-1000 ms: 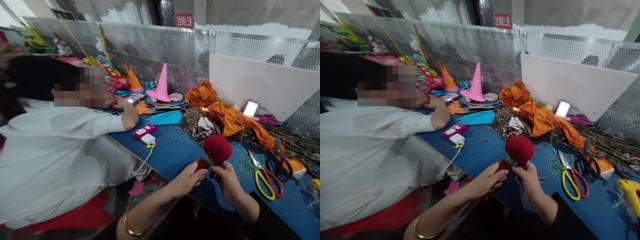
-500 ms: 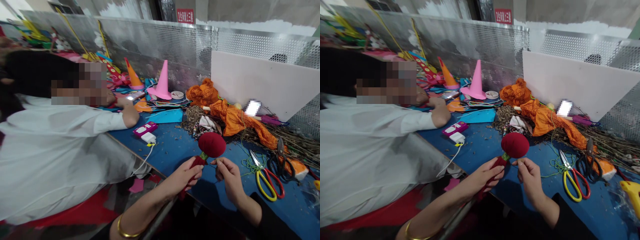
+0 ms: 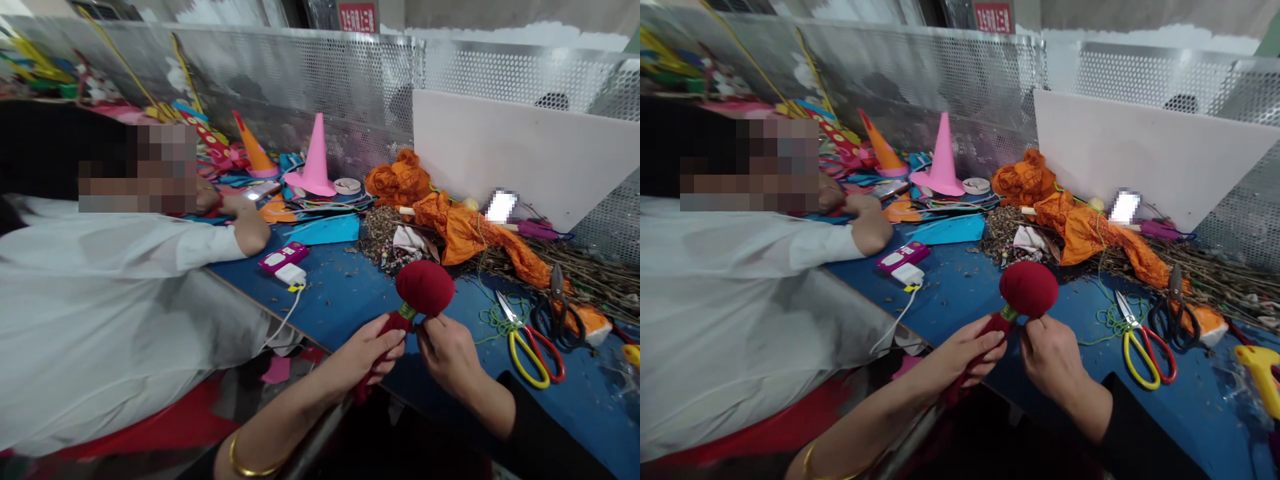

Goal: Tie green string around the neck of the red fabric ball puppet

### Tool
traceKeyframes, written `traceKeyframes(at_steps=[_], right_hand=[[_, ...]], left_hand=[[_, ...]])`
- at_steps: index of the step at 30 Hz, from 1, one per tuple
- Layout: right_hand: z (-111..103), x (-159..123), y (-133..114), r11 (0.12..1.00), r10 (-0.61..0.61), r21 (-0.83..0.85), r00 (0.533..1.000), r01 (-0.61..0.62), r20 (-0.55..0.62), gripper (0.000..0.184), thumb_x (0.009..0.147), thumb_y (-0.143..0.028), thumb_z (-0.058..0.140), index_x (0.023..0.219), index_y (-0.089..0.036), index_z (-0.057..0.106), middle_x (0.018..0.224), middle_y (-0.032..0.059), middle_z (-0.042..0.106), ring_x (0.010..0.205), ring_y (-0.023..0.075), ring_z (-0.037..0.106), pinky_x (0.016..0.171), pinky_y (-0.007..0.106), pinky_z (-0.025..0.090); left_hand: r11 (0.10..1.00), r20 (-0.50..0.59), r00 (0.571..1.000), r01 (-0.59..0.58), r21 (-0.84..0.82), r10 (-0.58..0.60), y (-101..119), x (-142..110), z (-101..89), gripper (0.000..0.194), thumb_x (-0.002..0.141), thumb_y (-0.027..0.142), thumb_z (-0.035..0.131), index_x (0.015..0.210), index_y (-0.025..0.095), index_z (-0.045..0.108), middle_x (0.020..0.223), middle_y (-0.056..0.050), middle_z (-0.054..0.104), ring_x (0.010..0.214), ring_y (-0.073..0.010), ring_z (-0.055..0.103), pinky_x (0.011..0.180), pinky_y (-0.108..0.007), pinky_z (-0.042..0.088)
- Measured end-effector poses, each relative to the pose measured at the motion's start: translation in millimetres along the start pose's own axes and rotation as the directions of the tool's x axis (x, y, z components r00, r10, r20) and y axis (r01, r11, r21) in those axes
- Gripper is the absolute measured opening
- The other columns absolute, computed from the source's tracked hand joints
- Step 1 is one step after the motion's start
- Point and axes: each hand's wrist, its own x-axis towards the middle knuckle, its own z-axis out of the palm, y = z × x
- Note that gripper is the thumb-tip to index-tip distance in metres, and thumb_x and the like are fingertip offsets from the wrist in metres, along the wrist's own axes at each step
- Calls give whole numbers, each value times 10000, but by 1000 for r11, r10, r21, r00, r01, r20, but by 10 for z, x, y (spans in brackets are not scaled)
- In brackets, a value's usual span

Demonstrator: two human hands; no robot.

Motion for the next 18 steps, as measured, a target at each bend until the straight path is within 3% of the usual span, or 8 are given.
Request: traceKeyframes(at_steps=[5,13,16,18], right_hand=[[-77,19,-11,995,23,97,999,-25,23,279,883,-186,479,607,-193,519,561,7,528,503,109,411,537,261,256],[20,5,-31,961,155,222,985,-167,71,292,891,-190,490,601,-202,520,571,1,497,542,126,421,557,265,279],[47,10,-19,874,229,423,971,-237,71,246,924,-224,480,721,-199,617,651,20,552,605,144,490,591,265,343],[51,10,-16,743,309,607,949,-280,60,215,936,-271,488,862,-198,676,663,17,571,615,150,525,610,271,391]], left_hand=[[1000,-22,999,-26,9,26,5,13,51,480,784,553,627,1046,225,394,614,118,358,408,-22,206,358,-136,176],[994,-89,994,-53,90,61,-71,124,-24,421,794,528,623,956,212,397,622,106,388,417,-22,241,379,-150,163],[991,-110,991,-70,110,82,-56,142,-61,389,807,507,607,952,209,402,628,105,376,430,-28,237,388,-152,167],[987,-136,985,-88,133,107,-44,139,-86,367,819,484,590,978,203,416,635,100,383,442,-33,244,407,-151,182]])
